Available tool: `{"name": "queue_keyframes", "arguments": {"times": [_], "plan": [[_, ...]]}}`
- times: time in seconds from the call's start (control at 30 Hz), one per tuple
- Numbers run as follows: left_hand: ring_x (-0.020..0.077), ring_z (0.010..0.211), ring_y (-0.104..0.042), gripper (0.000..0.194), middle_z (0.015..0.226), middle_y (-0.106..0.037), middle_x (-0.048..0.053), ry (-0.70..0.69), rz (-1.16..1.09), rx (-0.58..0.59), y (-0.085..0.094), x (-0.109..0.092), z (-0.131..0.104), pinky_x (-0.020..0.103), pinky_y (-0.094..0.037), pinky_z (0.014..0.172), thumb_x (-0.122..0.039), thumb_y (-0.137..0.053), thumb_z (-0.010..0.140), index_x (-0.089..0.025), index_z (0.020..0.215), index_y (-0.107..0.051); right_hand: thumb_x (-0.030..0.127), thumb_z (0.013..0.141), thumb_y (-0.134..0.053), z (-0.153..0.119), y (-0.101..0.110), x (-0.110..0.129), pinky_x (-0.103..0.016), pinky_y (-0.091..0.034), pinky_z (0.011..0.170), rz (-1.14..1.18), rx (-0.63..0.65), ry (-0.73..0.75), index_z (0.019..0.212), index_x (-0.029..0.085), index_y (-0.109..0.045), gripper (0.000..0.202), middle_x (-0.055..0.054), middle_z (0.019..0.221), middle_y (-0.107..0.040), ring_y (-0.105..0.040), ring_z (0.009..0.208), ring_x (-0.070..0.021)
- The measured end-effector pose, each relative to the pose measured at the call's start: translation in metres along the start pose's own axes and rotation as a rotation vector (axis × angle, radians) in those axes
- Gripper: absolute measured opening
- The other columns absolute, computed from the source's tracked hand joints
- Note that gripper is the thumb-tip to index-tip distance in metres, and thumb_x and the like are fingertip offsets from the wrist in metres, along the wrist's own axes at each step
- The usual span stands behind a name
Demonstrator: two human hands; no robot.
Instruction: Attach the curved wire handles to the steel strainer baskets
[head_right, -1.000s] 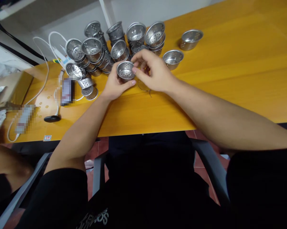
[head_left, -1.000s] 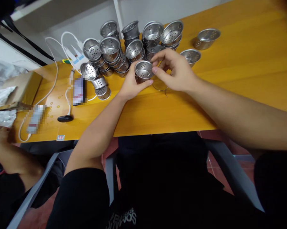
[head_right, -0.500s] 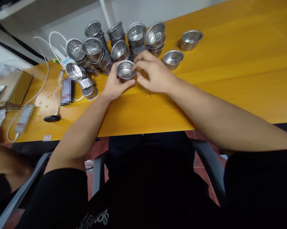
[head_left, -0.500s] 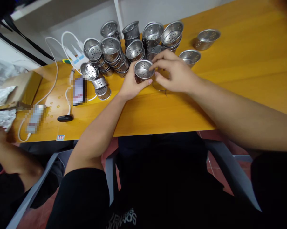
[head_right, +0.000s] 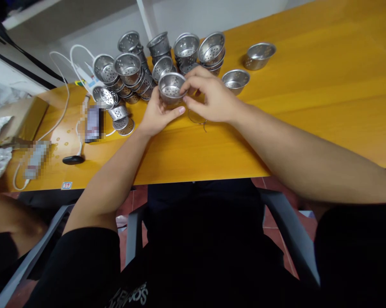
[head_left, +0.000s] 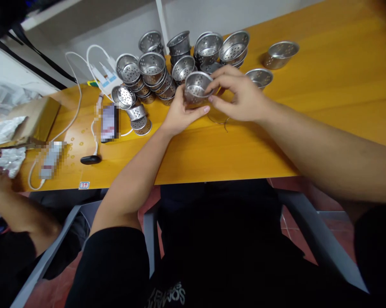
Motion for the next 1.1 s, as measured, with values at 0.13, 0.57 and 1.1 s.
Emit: {"name": "queue_keyframes", "arguments": {"times": [0.13, 0.57, 1.1], "plan": [[0.0214, 0.132, -0.068, 0.086, 0.160, -0.050, 0.017, 0.116, -0.065, 0.014, 0.003, 0.003, -0.004, 0.045, -0.065, 0.109, -0.071, -0.073, 0.091, -0.030, 0.154, -0.033, 0.027, 0.099, -0.068, 0.023, 0.023, 0.004, -0.039, -0.057, 0.094, -0.120, -0.108, 0.001, 0.116, 0.021, -0.075, 0.020, -0.014, 0.127, -0.065, -0.065, 0.106, -0.0244], [0.0163, 0.120, -0.071, 0.046, 0.152, -0.057, 0.013, 0.134, -0.085, 0.022, 0.004, -0.012, -0.008, 0.030, -0.067, 0.092, -0.040, -0.073, 0.095, -0.022, 0.133, -0.053, 0.025, 0.104, -0.075, 0.105, -0.012, -0.005, -0.059, -0.047, 0.119, -0.559, 0.129, -0.134, 0.129, 0.014, -0.079, 0.029, -0.018, 0.137, -0.064, -0.058, 0.133, -0.0394], [0.0179, 0.119, -0.070, 0.047, 0.149, -0.057, 0.015, 0.162, -0.115, 0.048, 0.004, -0.018, -0.008, 0.037, -0.065, 0.100, -0.035, -0.071, 0.093, -0.018, 0.133, -0.053, 0.017, 0.102, -0.068, 0.056, 0.045, -0.009, -0.044, -0.053, 0.111, -0.465, -0.103, -0.098, 0.133, 0.008, -0.079, 0.034, -0.023, 0.134, -0.064, -0.068, 0.124, -0.0320]]}}
Point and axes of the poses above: each hand's wrist, its own z-axis towards the middle knuckle, its own y-axis out of the back of the hand, x = y × z, the point moved 6 cm from there along z, towards the middle knuckle
